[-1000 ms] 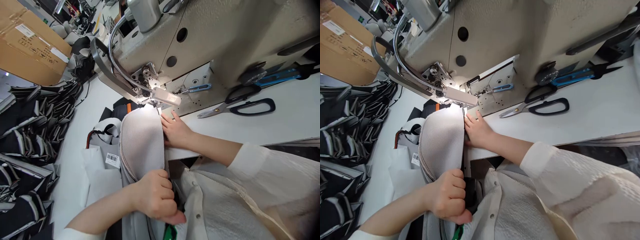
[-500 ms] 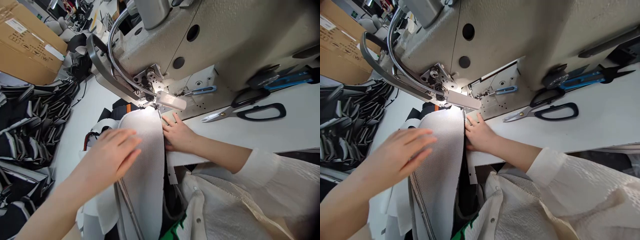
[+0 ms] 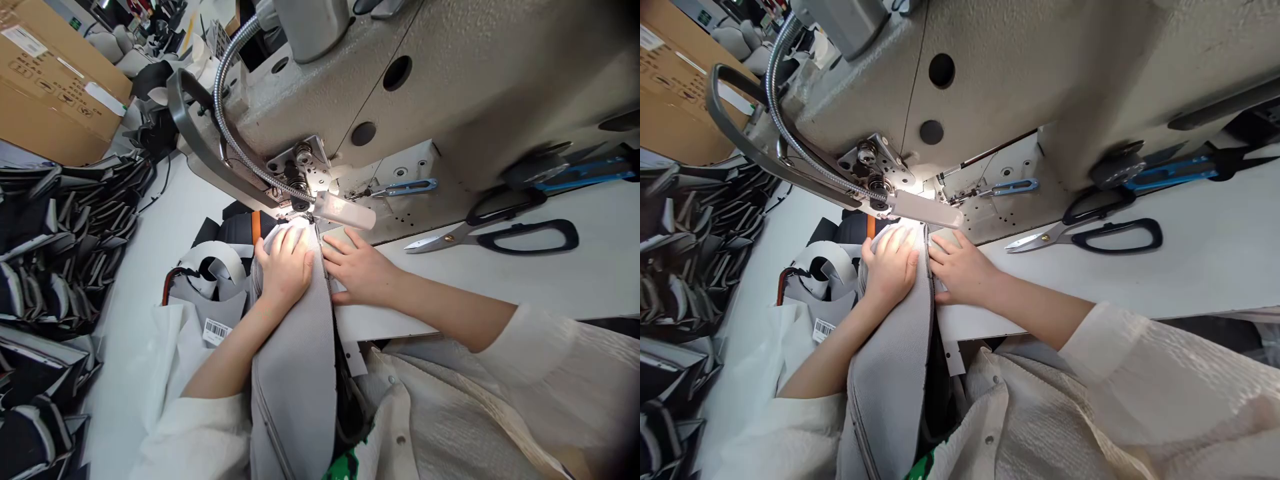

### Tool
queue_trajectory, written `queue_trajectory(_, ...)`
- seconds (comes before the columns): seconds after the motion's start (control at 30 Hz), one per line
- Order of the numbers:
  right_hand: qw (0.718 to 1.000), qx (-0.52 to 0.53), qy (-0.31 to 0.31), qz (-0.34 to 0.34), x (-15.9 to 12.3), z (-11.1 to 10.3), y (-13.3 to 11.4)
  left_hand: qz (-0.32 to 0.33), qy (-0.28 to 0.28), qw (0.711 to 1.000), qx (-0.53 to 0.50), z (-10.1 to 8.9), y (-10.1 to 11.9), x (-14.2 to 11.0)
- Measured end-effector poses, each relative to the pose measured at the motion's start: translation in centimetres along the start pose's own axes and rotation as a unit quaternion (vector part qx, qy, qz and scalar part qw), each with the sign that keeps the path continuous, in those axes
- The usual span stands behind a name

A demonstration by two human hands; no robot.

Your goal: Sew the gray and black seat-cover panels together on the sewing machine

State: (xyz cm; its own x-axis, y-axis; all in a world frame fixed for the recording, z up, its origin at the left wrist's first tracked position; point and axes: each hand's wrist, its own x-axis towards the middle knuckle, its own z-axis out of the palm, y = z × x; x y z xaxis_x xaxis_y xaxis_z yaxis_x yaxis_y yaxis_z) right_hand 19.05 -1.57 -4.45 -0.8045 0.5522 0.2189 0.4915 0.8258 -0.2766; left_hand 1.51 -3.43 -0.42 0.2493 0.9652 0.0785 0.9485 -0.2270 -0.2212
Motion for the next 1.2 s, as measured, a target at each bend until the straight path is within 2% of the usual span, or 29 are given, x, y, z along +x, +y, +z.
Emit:
queue_trajectory(0.1,0.999,-0.006,0.029,0.021,-0.2,0.4,-0.6,-0.021,-0.028,0.999,-0.020,-0.2,0.4,-0.1)
queue_trajectory(0.23,0.999,0.003,0.038,0.004,-1.7,0.4,-1.8,0.001,-0.066,0.998,-0.011,-0.5,-0.4,0.1)
queue_trajectory(0.33,0.999,0.040,0.031,-0.014,-2.9,0.4,-2.8,0.009,-0.060,0.998,0.004,-0.4,-0.9,0.1)
queue_trajectory(0.4,0.998,0.057,0.031,-0.002,-3.3,0.5,-3.3,0.007,-0.052,0.999,0.005,-0.1,-0.9,0.1)
queue_trajectory(0.67,0.998,0.050,0.031,0.033,-3.1,1.0,-4.2,-0.022,-0.030,0.999,0.006,0.4,-0.2,0.0)
queue_trajectory(0.87,0.997,0.052,0.035,0.033,-3.3,1.0,-4.2,-0.026,-0.045,0.999,0.012,0.1,-0.1,0.2)
queue_trajectory(1.0,0.996,0.072,0.042,0.033,-3.4,0.9,-3.9,-0.043,-0.070,0.996,-0.025,-0.3,-0.1,0.6)
queue_trajectory(1.2,0.996,0.070,0.043,0.042,-3.2,1.1,-4.0,-0.035,-0.048,0.998,0.013,-0.1,0.1,0.8)
